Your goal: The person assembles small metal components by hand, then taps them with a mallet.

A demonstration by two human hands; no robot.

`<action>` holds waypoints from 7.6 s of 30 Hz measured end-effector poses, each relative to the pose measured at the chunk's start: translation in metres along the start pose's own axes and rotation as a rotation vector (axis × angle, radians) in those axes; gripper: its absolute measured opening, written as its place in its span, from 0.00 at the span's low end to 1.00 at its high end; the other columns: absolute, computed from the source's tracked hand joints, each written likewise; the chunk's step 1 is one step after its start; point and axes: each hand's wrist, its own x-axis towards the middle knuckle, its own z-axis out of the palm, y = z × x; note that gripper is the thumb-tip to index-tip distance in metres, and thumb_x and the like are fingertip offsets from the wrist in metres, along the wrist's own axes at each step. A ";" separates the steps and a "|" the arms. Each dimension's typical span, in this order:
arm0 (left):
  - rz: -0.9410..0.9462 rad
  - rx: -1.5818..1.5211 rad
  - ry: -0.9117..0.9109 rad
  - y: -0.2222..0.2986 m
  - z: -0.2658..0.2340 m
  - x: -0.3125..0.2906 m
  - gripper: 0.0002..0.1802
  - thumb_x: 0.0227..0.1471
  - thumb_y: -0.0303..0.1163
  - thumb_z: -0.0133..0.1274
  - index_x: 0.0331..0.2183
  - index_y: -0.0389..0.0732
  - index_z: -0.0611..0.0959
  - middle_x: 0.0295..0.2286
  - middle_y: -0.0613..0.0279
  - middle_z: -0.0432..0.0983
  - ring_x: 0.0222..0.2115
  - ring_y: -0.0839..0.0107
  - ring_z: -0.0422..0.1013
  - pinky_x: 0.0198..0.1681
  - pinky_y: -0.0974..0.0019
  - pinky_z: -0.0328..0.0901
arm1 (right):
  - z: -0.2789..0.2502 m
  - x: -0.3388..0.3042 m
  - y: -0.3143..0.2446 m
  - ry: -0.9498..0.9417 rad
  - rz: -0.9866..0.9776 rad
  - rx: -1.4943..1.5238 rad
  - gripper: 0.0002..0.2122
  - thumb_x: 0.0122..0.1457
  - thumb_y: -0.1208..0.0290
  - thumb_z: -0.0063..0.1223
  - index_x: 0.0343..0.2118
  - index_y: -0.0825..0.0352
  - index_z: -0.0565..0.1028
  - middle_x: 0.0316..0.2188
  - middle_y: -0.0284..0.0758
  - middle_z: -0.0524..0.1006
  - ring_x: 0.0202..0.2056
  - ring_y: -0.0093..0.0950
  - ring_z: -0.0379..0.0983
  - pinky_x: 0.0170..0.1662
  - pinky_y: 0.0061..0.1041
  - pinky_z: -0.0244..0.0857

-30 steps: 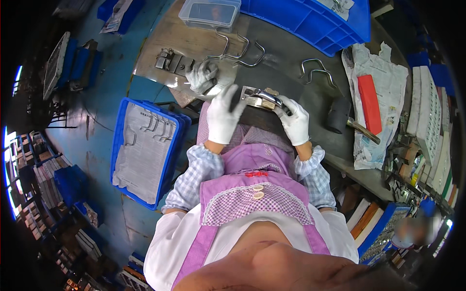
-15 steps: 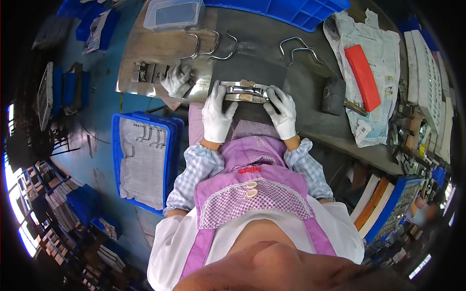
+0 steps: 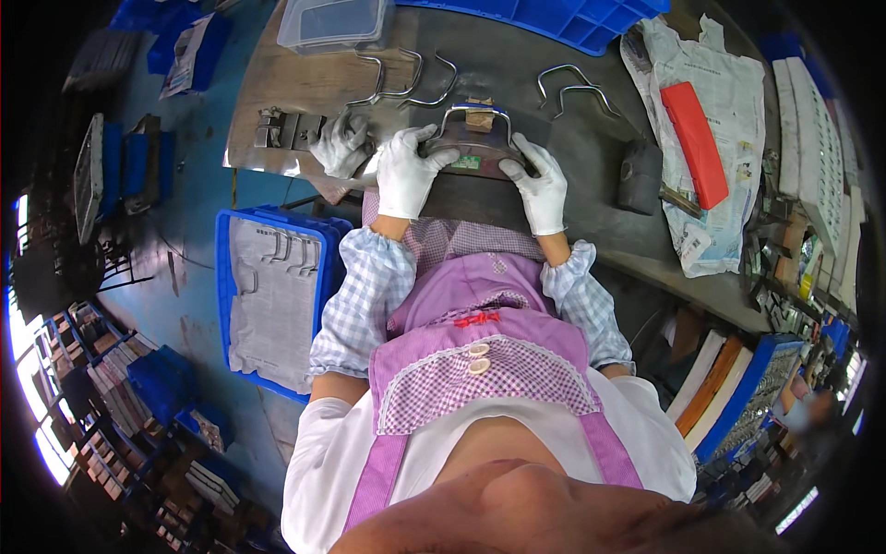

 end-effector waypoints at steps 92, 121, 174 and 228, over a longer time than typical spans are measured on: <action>-0.726 -1.266 -0.286 0.044 -0.043 -0.047 0.26 0.65 0.46 0.53 0.52 0.33 0.78 0.44 0.54 0.82 0.22 0.77 0.71 0.28 0.73 0.65 | -0.025 -0.002 -0.082 -0.152 0.076 0.021 0.14 0.50 0.77 0.70 0.41 0.65 0.84 0.30 0.34 0.83 0.25 0.17 0.73 0.30 0.20 0.69; 0.114 0.099 -0.049 0.018 0.007 -0.036 0.45 0.50 0.39 0.65 0.64 0.37 0.62 0.62 0.42 0.61 0.58 0.42 0.65 0.58 0.51 0.65 | -0.034 -0.001 0.000 -0.038 0.131 0.138 0.17 0.54 0.73 0.65 0.48 0.64 0.81 0.46 0.40 0.80 0.43 0.33 0.78 0.46 0.29 0.71; -0.178 -0.054 -0.034 0.008 -0.002 0.023 0.30 0.39 0.51 0.72 0.37 0.37 0.85 0.36 0.51 0.82 0.39 0.53 0.77 0.45 0.56 0.70 | 0.009 0.008 0.006 0.030 0.072 0.061 0.26 0.49 0.63 0.72 0.53 0.62 0.79 0.45 0.38 0.79 0.47 0.36 0.76 0.51 0.33 0.69; 0.235 0.217 -0.694 0.143 0.121 -0.009 0.23 0.59 0.40 0.53 0.55 0.49 0.71 0.29 0.51 0.81 0.28 0.56 0.79 0.31 0.51 0.72 | -0.249 -0.087 0.041 0.060 0.606 -0.195 0.07 0.55 0.76 0.60 0.35 0.71 0.83 0.29 0.31 0.84 0.28 0.17 0.73 0.33 0.23 0.66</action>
